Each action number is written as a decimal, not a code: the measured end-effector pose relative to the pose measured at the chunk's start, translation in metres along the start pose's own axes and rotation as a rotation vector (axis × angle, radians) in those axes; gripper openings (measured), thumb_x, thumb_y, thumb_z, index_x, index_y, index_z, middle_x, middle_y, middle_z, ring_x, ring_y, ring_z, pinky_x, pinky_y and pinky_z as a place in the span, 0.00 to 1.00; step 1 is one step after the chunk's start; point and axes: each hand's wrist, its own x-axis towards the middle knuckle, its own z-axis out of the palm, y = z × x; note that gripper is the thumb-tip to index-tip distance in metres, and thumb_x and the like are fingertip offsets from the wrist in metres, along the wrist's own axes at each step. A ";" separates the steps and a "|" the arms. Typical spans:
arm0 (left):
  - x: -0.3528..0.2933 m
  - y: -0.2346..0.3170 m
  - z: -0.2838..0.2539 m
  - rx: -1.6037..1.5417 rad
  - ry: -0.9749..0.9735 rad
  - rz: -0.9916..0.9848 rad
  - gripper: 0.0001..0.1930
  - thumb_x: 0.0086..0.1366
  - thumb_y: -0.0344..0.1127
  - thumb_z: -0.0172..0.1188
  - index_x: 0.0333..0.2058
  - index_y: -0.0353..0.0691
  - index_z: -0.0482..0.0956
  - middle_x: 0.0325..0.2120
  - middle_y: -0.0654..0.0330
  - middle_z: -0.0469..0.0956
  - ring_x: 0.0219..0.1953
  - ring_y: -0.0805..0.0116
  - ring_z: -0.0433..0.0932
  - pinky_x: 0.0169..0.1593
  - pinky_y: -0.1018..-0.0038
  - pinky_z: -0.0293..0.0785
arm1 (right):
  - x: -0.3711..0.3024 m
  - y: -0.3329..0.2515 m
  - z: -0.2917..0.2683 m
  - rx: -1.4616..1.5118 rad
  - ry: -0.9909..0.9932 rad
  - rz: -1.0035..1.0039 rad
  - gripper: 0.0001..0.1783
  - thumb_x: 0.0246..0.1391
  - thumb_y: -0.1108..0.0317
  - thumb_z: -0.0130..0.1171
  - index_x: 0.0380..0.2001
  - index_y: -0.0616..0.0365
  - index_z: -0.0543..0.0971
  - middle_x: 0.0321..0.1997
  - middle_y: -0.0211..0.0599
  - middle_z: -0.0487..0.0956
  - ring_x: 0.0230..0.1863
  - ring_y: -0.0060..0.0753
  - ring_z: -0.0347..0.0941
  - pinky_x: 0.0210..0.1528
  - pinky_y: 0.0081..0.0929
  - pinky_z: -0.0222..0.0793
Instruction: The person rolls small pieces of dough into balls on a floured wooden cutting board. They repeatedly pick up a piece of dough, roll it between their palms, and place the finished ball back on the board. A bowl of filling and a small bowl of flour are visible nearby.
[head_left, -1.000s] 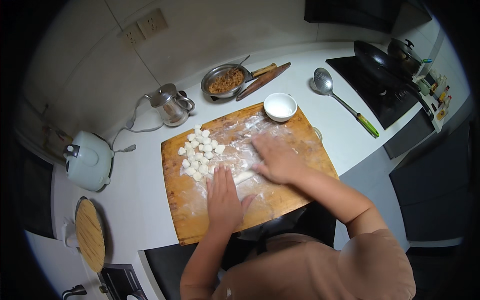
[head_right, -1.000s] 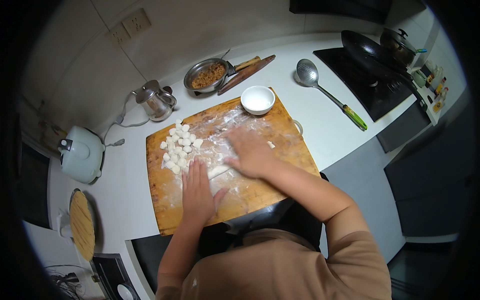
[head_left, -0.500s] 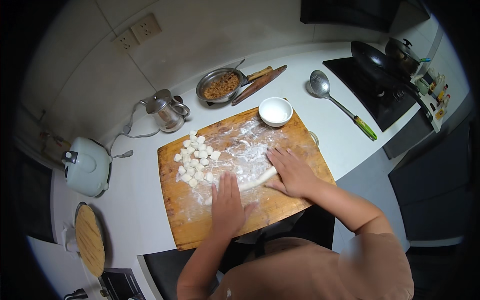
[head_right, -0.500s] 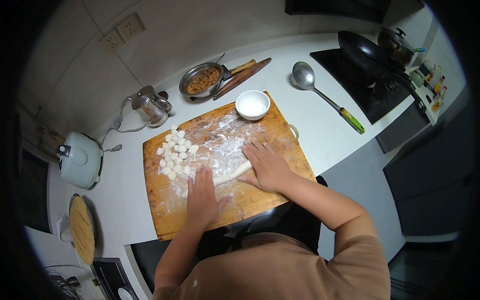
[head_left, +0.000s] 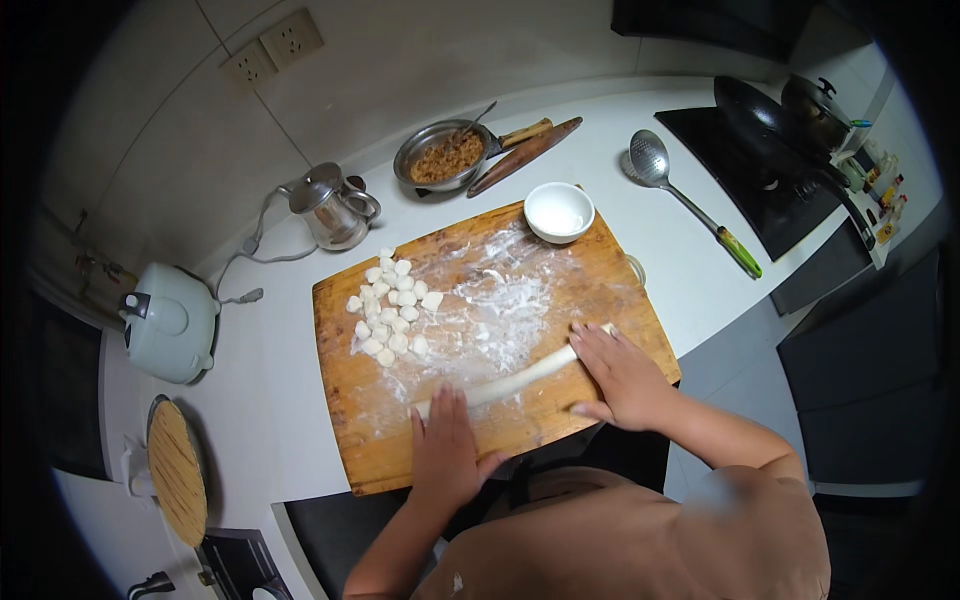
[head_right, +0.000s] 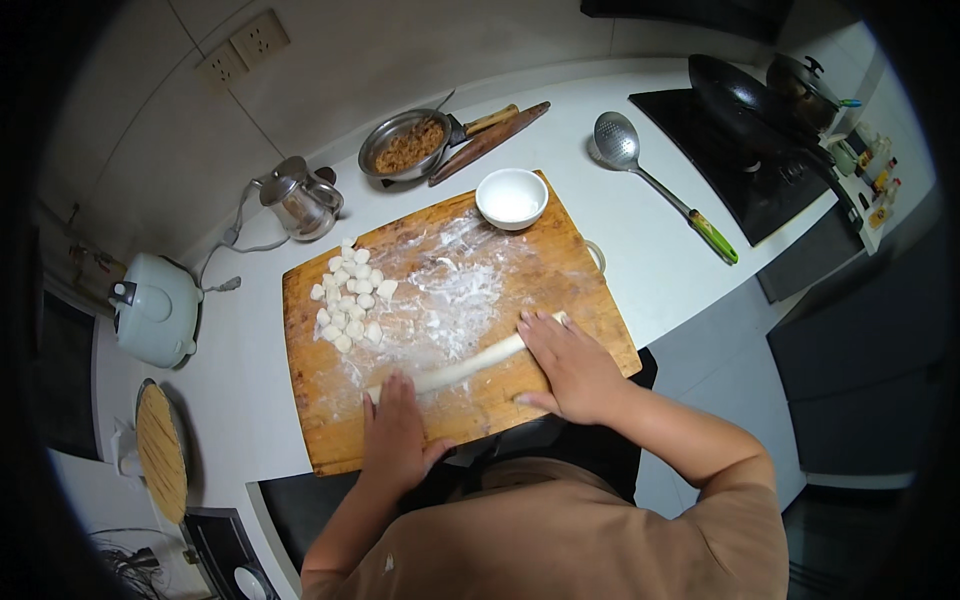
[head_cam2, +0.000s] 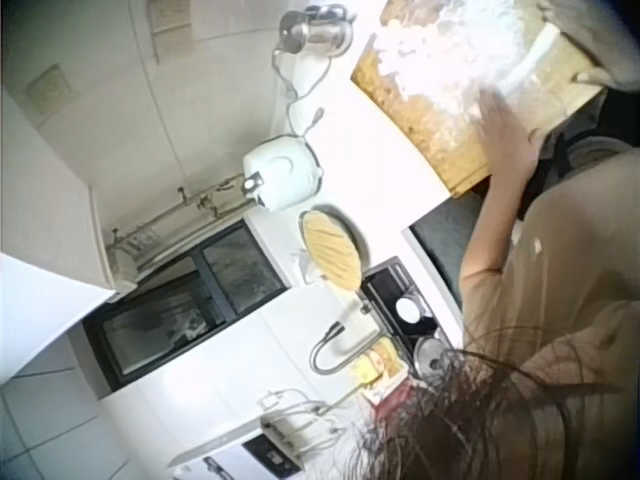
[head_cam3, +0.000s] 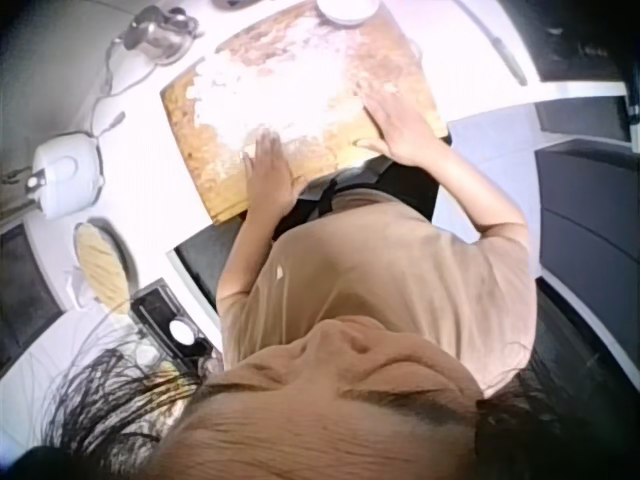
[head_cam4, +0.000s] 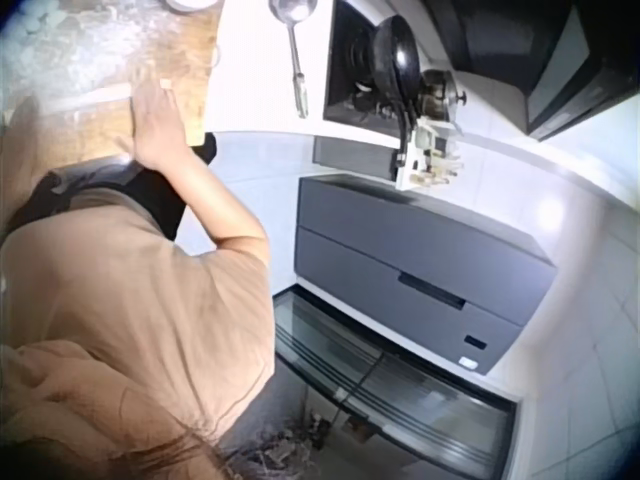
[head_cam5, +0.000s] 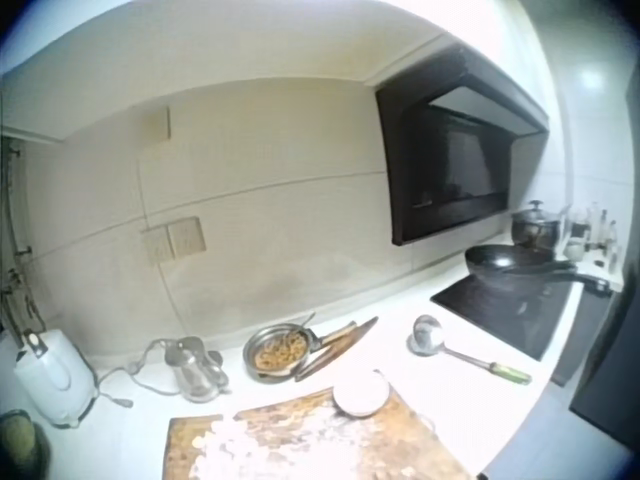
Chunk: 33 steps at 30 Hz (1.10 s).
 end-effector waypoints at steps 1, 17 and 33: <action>0.004 -0.005 0.002 -0.007 0.025 -0.019 0.51 0.56 0.56 0.64 0.66 0.28 0.49 0.68 0.37 0.45 0.70 0.42 0.46 0.69 0.45 0.38 | 0.013 0.004 0.002 0.005 0.032 0.011 0.50 0.56 0.37 0.52 0.67 0.65 0.54 0.71 0.53 0.57 0.73 0.53 0.49 0.73 0.45 0.43; -0.029 -0.058 0.003 -0.235 0.366 -0.176 0.40 0.51 0.35 0.70 0.61 0.34 0.63 0.60 0.45 0.64 0.63 0.43 0.60 0.65 0.56 0.56 | 0.008 0.009 -0.018 0.100 0.043 0.041 0.43 0.51 0.52 0.64 0.65 0.59 0.60 0.69 0.49 0.61 0.71 0.54 0.53 0.71 0.47 0.48; -0.011 -0.089 -0.032 -0.196 0.301 -0.227 0.18 0.47 0.31 0.71 0.38 0.40 0.79 0.40 0.54 0.79 0.45 0.51 0.75 0.53 0.61 0.66 | 0.050 0.027 -0.016 0.537 0.111 0.080 0.13 0.47 0.68 0.68 0.38 0.55 0.80 0.34 0.40 0.80 0.36 0.43 0.76 0.38 0.34 0.71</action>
